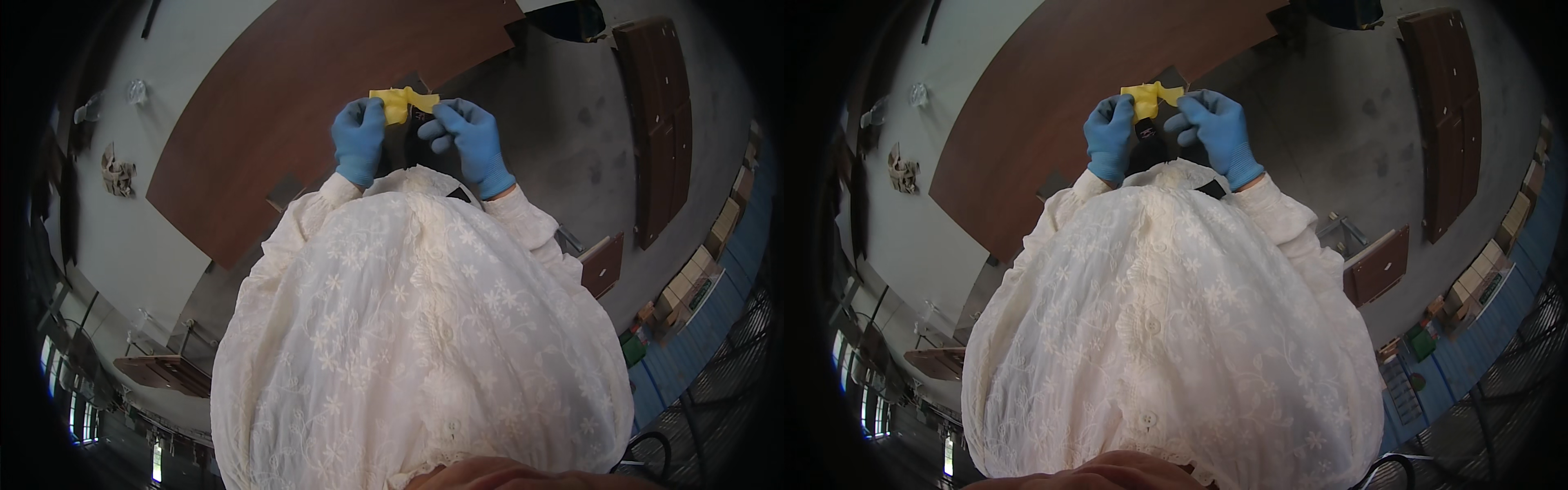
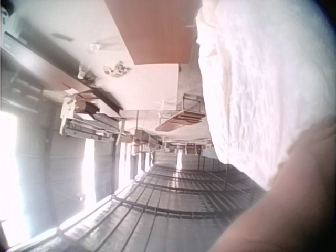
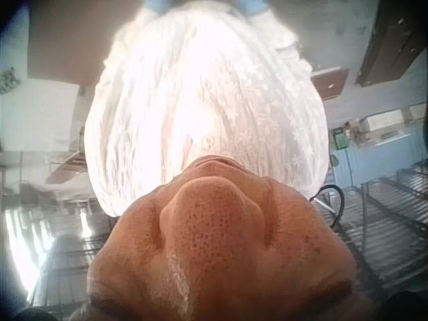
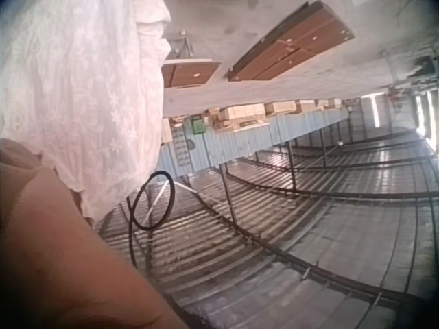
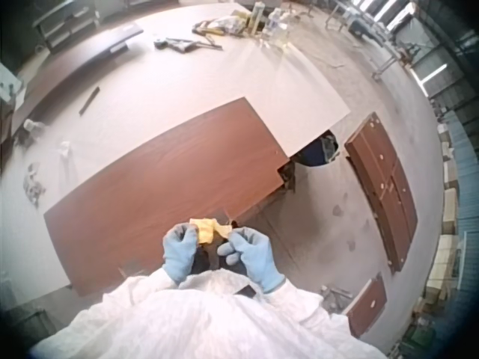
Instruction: The person removes protective film from a brown wood panel using a utility knife, then wipes the surface with a cloth. They flip the panel, wipe the other side, and place it on a stack of similar panels. The person then removes their gloves and touches their face.
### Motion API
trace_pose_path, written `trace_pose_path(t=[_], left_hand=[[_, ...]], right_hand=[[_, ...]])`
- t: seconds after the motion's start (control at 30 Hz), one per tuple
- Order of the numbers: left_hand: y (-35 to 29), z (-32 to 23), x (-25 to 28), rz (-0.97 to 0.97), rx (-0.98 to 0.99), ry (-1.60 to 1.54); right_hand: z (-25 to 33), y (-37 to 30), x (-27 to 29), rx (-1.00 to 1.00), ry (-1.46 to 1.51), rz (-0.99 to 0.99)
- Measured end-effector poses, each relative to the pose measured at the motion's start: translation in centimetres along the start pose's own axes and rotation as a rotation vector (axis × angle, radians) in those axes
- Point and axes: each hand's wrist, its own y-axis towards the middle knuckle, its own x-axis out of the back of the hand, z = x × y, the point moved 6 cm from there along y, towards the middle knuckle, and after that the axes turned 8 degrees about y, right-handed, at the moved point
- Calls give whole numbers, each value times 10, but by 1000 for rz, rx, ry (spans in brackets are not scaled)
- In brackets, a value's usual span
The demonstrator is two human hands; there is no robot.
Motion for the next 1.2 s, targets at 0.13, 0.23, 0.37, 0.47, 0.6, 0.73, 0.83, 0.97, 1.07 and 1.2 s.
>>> trace_pose_path(t=[0.13, 0.23, 0.37, 0.47, 0.6, 0.73, 0.83, 0.97, 1.07, 1.2], left_hand=[[-11, -14, -15, 93, -66, -63], [-17, -15, -21, 214, 58, -253], [-16, -17, -20, 363, 198, -258], [-22, -24, -24, 450, 230, -424], [-24, -30, -27, 458, 204, -335], [-18, -29, -27, 320, 34, -40], [-13, -20, -25, 207, 22, 36], [-17, -15, -31, 156, 20, 33], [-26, -17, -39, 109, 16, -42], [-18, -25, -33, -30, -55, -32]], right_hand=[[-14, -3, -28, -1, -50, 75], [-15, 1, -26, 35, -105, 21], [-17, 3, -20, -36, -60, 60], [-19, 5, -18, -64, -26, 89], [-27, 7, -12, -90, -11, 78], [-33, 8, -12, -141, -6, 127], [-25, -1, -16, -155, -9, 251], [-3, -26, -12, 27, -202, 224], [4, -40, -5, 94, -289, 65], [25, -51, -1, 435, -371, -53]])
